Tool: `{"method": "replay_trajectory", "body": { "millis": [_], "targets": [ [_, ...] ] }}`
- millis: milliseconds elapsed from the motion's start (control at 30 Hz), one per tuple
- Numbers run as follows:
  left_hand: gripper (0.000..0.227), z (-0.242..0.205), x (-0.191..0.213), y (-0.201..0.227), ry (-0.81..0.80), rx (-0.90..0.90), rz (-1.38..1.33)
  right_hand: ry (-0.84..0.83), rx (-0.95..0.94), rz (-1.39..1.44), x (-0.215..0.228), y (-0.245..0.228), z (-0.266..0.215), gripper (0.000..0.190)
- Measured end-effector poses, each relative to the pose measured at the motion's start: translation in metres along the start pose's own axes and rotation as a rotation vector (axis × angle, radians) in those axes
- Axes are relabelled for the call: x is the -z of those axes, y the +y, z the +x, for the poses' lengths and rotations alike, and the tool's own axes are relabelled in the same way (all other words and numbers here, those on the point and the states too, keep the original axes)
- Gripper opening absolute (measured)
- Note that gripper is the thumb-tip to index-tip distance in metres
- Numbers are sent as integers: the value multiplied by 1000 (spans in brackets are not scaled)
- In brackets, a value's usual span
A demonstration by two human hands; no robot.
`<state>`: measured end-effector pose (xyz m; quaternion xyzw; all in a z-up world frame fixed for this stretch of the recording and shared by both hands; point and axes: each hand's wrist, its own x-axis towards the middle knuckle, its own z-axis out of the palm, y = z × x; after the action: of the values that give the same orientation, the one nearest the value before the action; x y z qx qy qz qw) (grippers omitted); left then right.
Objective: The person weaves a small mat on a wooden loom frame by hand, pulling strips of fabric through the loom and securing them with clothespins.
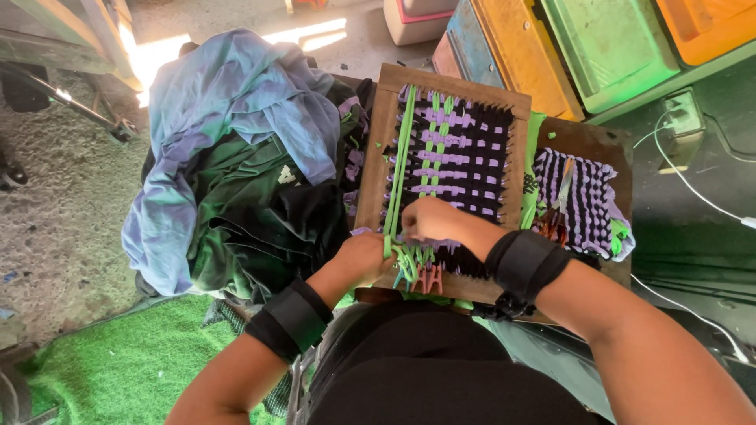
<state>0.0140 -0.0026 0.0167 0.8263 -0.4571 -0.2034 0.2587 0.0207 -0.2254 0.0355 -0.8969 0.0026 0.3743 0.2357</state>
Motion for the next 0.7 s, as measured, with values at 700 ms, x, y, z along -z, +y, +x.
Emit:
{"method": "replay_trajectory", "body": {
  "millis": [700],
  "targets": [
    [39,8,-13,13,140,59,117,-44,300,-816,88,-19,-3,24]
  ]
}}
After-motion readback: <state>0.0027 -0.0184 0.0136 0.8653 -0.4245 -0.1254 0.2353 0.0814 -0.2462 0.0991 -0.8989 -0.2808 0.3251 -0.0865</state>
